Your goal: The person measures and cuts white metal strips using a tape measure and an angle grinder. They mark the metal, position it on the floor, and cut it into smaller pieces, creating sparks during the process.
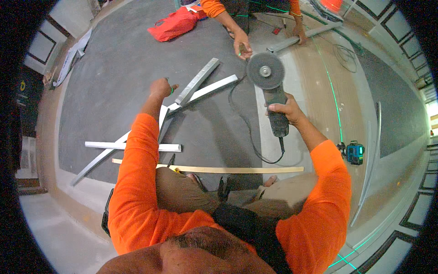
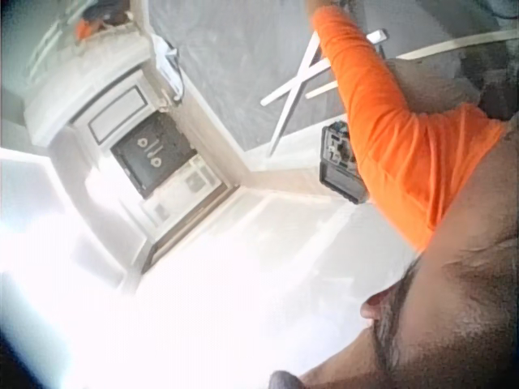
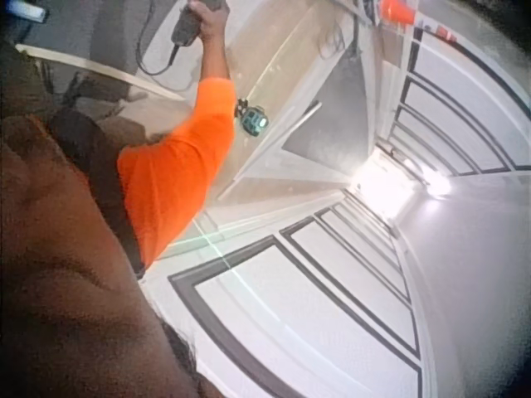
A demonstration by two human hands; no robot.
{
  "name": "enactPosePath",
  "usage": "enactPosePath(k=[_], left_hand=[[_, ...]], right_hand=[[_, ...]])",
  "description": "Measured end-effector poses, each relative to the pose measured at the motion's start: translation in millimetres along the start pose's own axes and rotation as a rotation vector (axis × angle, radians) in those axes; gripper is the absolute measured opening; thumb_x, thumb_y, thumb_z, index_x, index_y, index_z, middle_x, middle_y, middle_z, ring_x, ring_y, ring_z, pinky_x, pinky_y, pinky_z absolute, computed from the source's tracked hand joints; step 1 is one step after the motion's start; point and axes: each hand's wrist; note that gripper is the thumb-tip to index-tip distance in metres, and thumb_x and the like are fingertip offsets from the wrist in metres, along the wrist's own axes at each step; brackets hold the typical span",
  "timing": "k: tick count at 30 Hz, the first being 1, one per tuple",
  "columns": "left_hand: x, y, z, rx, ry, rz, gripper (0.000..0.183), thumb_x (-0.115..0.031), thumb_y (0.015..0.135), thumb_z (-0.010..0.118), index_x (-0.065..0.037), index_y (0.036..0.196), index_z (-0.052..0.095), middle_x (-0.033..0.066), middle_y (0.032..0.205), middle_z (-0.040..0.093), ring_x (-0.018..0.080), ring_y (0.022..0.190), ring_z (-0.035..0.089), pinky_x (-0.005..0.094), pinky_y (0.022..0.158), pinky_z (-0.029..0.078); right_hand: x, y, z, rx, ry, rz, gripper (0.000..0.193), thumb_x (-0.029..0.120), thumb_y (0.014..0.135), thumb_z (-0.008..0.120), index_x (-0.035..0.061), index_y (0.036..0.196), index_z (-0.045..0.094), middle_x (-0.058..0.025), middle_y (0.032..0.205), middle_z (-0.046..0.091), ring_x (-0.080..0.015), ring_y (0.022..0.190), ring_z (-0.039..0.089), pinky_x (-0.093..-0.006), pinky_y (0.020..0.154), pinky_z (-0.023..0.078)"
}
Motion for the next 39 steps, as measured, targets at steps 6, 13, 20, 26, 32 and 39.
enactPosePath(k=[6,13,20,26,32,39], left_hand=[[-22,27,79,-0.077,-0.104,0.083,0.079,-0.048,0.088,0.068,-0.001,0.145,0.041,0.0246,0.126,0.063,0.0392,0.118,0.061,0.0451,0.100,0.049],[-50,44,100,0.019,-0.130,0.146,0.060,-0.027,0.089,0.067,0.001,0.139,0.047,0.0255,0.123,0.065,0.0392,0.114,0.063,0.0458,0.097,0.051],[-54,50,109,0.094,-0.022,0.100,0.048,-0.020,0.082,0.072,0.000,0.124,0.063,0.0206,0.117,0.069,0.0334,0.108,0.069,0.0410,0.092,0.055],[-43,60,110,0.426,0.066,0.095,0.040,-0.030,0.081,0.073,-0.001,0.108,0.074,0.0153,0.098,0.075,0.0267,0.088,0.074,0.0400,0.081,0.057],[-13,39,108,0.587,-0.264,0.207,0.039,-0.034,0.087,0.073,-0.001,0.107,0.073,0.0117,0.077,0.072,0.0204,0.067,0.066,0.0385,0.064,0.055],[-20,0,76,0.647,-0.980,0.100,0.049,-0.028,0.091,0.073,0.002,0.128,0.061,0.0127,0.116,0.069,0.0232,0.101,0.066,0.0371,0.086,0.054]], right_hand=[[22,-17,-26,-0.183,0.259,-0.088,0.053,0.039,0.082,0.067,-0.0036,0.112,0.061,-0.0151,0.091,0.068,-0.0252,0.082,0.070,-0.0386,0.077,0.058],[35,29,-52,-0.646,0.606,-0.280,0.038,0.034,0.084,0.071,0.0030,0.102,0.058,-0.0120,0.086,0.064,-0.0293,0.078,0.066,-0.0447,0.076,0.056],[17,79,-89,-0.859,0.836,-0.379,0.031,0.022,0.090,0.072,0.0059,0.110,0.055,-0.0090,0.098,0.060,-0.0274,0.091,0.063,-0.0464,0.082,0.054],[16,123,-109,-0.821,1.022,-0.270,0.046,0.028,0.091,0.073,0.0024,0.122,0.052,-0.0117,0.111,0.061,-0.0291,0.103,0.063,-0.0475,0.083,0.056],[17,143,-99,-0.793,1.074,-0.253,0.057,0.032,0.089,0.076,0.0013,0.128,0.050,-0.0142,0.118,0.061,-0.0321,0.105,0.064,-0.0468,0.084,0.056],[37,175,-132,-0.792,1.021,-0.388,0.079,0.044,0.086,0.078,-0.0010,0.139,0.041,-0.0140,0.131,0.055,-0.0297,0.117,0.056,-0.0446,0.091,0.052]])
Point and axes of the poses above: each hand's wrist, its own y-axis towards the middle knuckle, its own z-axis out of the palm, x = y × z
